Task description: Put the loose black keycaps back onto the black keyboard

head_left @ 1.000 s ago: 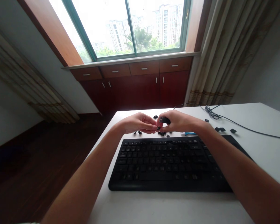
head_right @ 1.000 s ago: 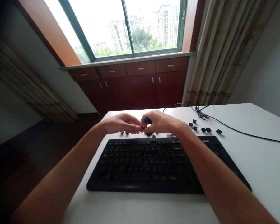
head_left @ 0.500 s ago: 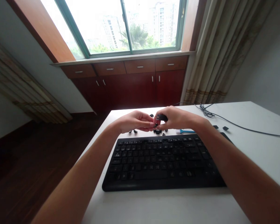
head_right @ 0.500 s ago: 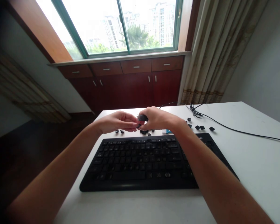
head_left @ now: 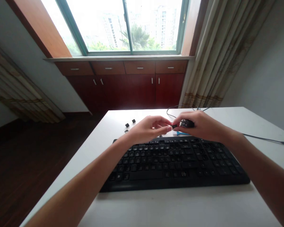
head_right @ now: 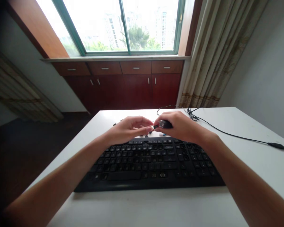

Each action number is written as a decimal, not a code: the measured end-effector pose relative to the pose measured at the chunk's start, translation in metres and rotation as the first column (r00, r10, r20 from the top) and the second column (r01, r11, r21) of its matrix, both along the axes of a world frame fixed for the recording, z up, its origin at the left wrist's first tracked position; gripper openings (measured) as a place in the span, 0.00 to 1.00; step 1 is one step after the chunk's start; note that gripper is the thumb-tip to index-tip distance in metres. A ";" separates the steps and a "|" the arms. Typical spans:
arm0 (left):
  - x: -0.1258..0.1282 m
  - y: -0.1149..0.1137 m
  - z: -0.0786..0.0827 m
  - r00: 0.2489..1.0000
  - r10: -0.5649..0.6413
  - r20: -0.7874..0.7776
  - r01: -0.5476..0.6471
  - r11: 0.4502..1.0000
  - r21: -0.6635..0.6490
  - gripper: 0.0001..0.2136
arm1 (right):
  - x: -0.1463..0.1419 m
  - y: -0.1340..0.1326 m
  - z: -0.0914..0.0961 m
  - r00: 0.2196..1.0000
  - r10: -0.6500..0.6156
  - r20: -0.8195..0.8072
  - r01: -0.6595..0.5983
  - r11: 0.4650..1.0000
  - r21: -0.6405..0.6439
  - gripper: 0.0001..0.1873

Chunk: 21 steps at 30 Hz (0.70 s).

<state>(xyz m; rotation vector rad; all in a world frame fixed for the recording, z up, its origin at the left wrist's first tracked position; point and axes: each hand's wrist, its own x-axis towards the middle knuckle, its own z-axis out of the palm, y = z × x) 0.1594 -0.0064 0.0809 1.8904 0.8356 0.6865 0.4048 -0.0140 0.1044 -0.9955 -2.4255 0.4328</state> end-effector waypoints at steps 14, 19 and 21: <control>0.008 -0.110 -0.038 0.951 0.045 -0.307 0.248 0.484 0.840 0.08 | 0.087 -0.023 -0.057 0.992 -0.122 0.026 0.123 0.991 -0.050 0.09; 0.010 -0.115 -0.036 0.944 0.055 -0.324 0.267 0.447 0.854 0.07 | 0.090 -0.023 -0.057 0.996 -0.079 0.040 0.082 0.994 -0.074 0.10; 0.009 -0.115 -0.035 0.940 0.062 -0.334 0.273 0.447 0.852 0.07 | 0.091 -0.022 -0.057 0.997 -0.071 0.029 0.073 0.994 -0.078 0.10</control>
